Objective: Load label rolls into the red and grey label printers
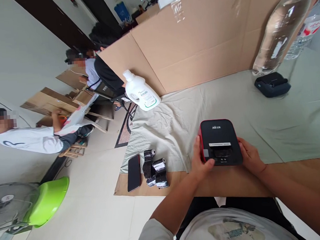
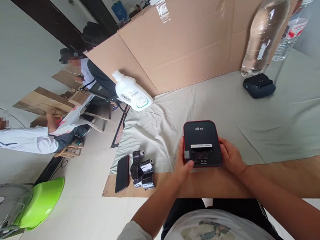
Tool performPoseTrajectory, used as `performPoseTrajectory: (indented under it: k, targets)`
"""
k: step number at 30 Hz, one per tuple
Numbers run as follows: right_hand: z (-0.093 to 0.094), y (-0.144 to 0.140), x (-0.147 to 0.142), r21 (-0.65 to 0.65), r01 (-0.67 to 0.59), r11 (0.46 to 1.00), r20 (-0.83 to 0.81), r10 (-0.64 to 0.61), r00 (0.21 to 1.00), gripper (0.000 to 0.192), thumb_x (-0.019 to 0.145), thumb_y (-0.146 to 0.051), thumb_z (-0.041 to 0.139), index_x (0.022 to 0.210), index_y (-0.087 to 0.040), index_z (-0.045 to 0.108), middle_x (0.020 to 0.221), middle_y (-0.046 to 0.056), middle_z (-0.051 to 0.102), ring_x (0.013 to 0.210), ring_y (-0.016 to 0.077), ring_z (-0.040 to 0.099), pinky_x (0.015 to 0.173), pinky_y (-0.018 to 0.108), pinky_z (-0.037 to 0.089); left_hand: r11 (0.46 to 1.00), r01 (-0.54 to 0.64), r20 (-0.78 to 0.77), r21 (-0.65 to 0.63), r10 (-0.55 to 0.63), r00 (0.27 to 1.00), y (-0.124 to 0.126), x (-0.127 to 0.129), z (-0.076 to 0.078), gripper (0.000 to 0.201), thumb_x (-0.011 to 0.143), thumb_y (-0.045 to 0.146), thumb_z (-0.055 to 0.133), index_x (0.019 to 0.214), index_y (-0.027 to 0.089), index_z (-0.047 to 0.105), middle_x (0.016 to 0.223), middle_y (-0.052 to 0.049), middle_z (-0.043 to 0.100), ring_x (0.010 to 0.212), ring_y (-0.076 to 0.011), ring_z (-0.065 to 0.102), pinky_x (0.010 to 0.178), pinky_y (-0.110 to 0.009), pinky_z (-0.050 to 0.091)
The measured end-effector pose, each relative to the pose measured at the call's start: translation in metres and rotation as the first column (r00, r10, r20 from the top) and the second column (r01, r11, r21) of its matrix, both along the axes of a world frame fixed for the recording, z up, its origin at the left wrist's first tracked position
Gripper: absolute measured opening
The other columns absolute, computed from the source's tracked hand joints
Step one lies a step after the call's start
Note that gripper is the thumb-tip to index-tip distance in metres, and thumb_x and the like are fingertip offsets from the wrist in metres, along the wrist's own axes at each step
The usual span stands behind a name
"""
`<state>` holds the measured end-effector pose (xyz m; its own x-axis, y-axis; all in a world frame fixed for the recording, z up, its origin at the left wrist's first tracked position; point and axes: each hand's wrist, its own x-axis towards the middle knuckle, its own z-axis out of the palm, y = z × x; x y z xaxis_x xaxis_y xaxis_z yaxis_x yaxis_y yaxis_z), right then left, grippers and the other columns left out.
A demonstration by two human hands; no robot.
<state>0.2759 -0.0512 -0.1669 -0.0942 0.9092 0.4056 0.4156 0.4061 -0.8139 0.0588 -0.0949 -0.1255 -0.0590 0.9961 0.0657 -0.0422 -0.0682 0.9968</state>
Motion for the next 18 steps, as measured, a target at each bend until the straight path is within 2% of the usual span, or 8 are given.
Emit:
performPoseTrajectory:
  k: [2,3,4,6,8,12,15,18]
  targets:
    - [0.002,0.0,-0.002,0.0,-0.148,0.989,0.036,0.148,0.988,0.044,0.099,-0.047,0.04,0.135,-0.026,0.056,0.122,0.01,0.069,0.102,0.0251,0.07,0.086,0.042,0.059,0.992,-0.083,0.215,-0.095,0.102,0.971,0.017,-0.014,0.005,0.082,0.069,0.068,0.072,0.135,0.022,0.057,0.142,-0.011,0.059,0.135,-0.0346,0.052,0.114,-0.05,0.042]
    - [0.003,-0.001,-0.003,-0.023,-0.21,0.977,0.052,0.211,0.976,0.045,0.098,-0.047,0.043,0.137,-0.027,0.054,0.12,0.01,0.07,0.098,0.024,0.071,0.083,0.04,0.06,0.977,-0.127,0.321,-0.171,0.177,0.93,0.029,-0.023,0.008,0.072,0.074,0.067,0.066,0.127,0.02,0.062,0.13,-0.011,0.067,0.126,-0.0336,0.06,0.108,-0.049,0.047]
    - [0.005,-0.001,-0.004,-0.06,-0.246,0.967,0.063,0.25,0.966,0.046,0.097,-0.046,0.045,0.138,-0.027,0.052,0.114,0.009,0.071,0.091,0.0225,0.071,0.077,0.039,0.061,0.954,-0.172,0.391,-0.244,0.259,0.883,0.043,-0.034,0.012,0.064,0.079,0.066,0.06,0.12,0.018,0.065,0.118,-0.011,0.073,0.116,-0.0323,0.066,0.101,-0.047,0.051]
    - [0.008,-0.001,-0.006,-0.144,-0.24,0.96,0.069,0.251,0.965,0.043,0.097,-0.045,0.047,0.135,-0.027,0.054,0.092,0.005,0.072,0.074,0.02,0.069,0.063,0.035,0.061,0.904,-0.269,0.451,-0.332,0.403,0.796,0.078,-0.06,0.02,0.054,0.085,0.061,0.051,0.112,0.016,0.068,0.1,-0.009,0.076,0.102,-0.0288,0.071,0.093,-0.044,0.055]
    - [0.009,-0.001,-0.007,-0.192,-0.195,0.962,0.052,0.209,0.977,0.038,0.097,-0.044,0.047,0.128,-0.027,0.057,0.082,0.004,0.071,0.067,0.0195,0.067,0.055,0.034,0.059,0.865,-0.36,0.455,-0.35,0.493,0.742,0.116,-0.093,0.03,0.048,0.089,0.055,0.047,0.107,0.015,0.068,0.09,-0.007,0.076,0.09,-0.0256,0.073,0.088,-0.041,0.056]
    - [0.01,0.001,-0.009,-0.193,-0.201,0.96,-0.003,0.204,0.979,0.028,0.095,-0.045,0.049,0.114,-0.028,0.061,0.097,0.007,0.075,0.071,0.0215,0.071,0.059,0.038,0.062,0.814,-0.466,0.379,-0.347,0.576,0.724,0.184,-0.159,0.041,0.038,0.093,0.045,0.045,0.105,0.015,0.065,0.081,-0.004,0.073,0.083,-0.0223,0.072,0.083,-0.038,0.057]
    - [0.01,0.001,-0.01,-0.217,-0.206,0.954,-0.023,0.206,0.978,0.026,0.094,-0.045,0.05,0.109,-0.028,0.062,0.097,0.007,0.076,0.071,0.0225,0.072,0.059,0.039,0.063,0.75,-0.55,0.273,-0.367,0.652,0.708,0.217,-0.196,0.042,0.034,0.093,0.043,0.047,0.105,0.016,0.064,0.077,-0.003,0.07,0.082,-0.0213,0.071,0.08,-0.037,0.058]
    - [0.009,0.001,-0.009,-0.256,-0.211,0.943,-0.019,0.213,0.977,0.025,0.093,-0.046,0.051,0.106,-0.028,0.063,0.095,0.006,0.076,0.075,0.0233,0.073,0.057,0.038,0.062,0.73,-0.585,0.233,-0.353,0.674,0.701,0.234,-0.219,0.039,0.036,0.094,0.044,0.045,0.104,0.015,0.064,0.075,-0.003,0.068,0.08,-0.0206,0.07,0.081,-0.037,0.058]
